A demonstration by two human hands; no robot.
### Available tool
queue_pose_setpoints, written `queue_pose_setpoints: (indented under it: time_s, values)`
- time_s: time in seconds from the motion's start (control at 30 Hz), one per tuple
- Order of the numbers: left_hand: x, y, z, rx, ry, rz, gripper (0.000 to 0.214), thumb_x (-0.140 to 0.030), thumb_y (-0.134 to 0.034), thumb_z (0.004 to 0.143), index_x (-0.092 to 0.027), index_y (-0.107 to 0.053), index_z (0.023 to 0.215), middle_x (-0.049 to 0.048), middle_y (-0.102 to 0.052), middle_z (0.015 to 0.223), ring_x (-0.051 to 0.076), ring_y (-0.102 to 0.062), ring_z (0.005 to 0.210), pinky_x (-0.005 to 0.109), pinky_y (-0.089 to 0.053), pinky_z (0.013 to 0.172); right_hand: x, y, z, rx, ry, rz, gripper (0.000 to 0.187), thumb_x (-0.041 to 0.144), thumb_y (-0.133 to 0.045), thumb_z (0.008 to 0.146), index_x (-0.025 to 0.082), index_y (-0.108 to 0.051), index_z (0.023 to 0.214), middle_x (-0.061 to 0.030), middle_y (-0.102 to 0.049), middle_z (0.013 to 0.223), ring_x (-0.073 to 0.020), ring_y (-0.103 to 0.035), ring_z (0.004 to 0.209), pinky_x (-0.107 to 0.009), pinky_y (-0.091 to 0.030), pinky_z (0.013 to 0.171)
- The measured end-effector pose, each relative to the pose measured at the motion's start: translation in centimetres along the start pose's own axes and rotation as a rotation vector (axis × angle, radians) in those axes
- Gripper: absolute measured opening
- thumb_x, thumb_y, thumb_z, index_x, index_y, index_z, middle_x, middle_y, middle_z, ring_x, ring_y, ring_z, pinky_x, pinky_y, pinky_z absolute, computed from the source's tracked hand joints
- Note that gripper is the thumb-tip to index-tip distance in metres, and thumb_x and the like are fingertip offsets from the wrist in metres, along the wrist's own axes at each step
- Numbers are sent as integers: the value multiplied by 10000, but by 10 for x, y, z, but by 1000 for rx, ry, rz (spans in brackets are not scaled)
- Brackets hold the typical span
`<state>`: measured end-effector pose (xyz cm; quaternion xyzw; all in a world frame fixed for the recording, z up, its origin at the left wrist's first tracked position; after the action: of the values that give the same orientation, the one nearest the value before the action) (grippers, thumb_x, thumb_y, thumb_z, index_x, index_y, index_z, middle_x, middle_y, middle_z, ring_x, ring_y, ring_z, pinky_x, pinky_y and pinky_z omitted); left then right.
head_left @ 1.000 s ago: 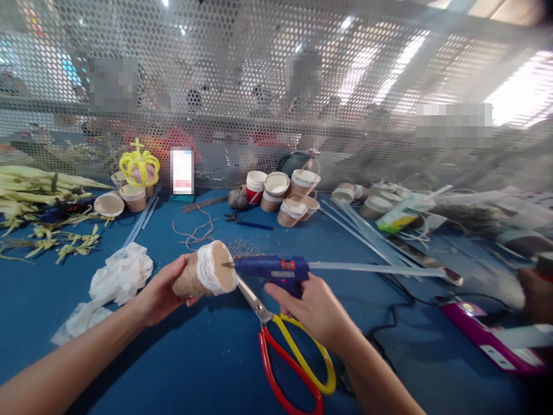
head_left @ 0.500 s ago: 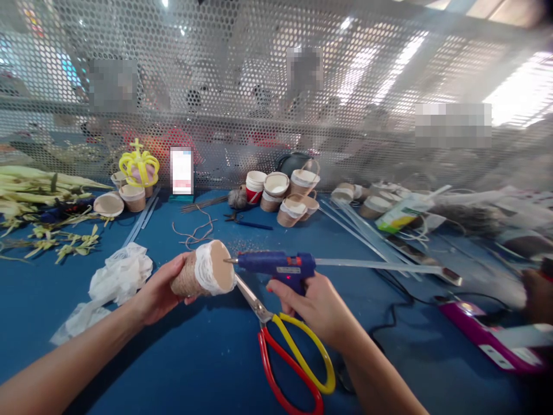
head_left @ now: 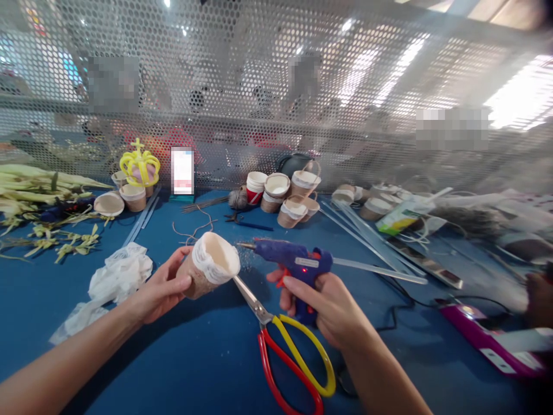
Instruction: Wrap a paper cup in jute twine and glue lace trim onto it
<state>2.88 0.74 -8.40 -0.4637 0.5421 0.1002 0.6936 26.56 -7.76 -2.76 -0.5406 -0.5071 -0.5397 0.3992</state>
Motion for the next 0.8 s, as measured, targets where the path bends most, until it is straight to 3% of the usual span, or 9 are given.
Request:
queue_pose_setpoints:
  time_s: [0.13, 0.27, 0.4, 0.8]
  values:
    - [-1, -2, 0, -7, -9, 63, 586, -332, -770, 594, -193, -545, 1117, 114, -591, 1084, 267, -541, 993, 322, -438, 793, -1, -4, -2, -111, 91, -162, 284, 427, -636, 697, 146, -657, 664, -8, -573, 476, -111, -494, 428, -245, -437, 451]
    - [-1, -4, 1, -53, -8, 90, 578, -327, -794, 552, -173, -576, 1065, 106, -616, 1006, 259, -563, 933, 333, -437, 781, -3, -6, -4, -188, 123, -310, 254, 412, -617, 702, 172, -631, 621, 7, -536, 447, -129, -506, 429, -254, -445, 458]
    - [0, -3, 1, -102, -38, 74, 570, -301, -801, 539, -171, -580, 1047, 107, -606, 1010, 256, -565, 926, 338, -446, 782, -4, -5, -3, -161, 124, -403, 233, 387, -607, 693, 196, -575, 563, 21, -507, 411, -125, -483, 391, -249, -416, 414]
    - [-3, -7, 1, -69, -37, 90, 553, -287, -806, 538, -180, -594, 1037, 78, -614, 971, 205, -567, 870, 265, -436, 737, -6, -6, 0, -131, 197, -481, 247, 351, -552, 721, 204, -499, 529, 24, -485, 424, -118, -441, 400, -256, -385, 407]
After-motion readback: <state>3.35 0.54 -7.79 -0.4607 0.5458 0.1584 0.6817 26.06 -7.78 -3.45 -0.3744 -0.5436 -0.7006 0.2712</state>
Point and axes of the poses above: each hand's wrist, its own z-axis towards the middle knuckle, its own y-axis out of the back of the hand, x = y × z, the point moved 1 cm from there along z, towards the middle knuckle
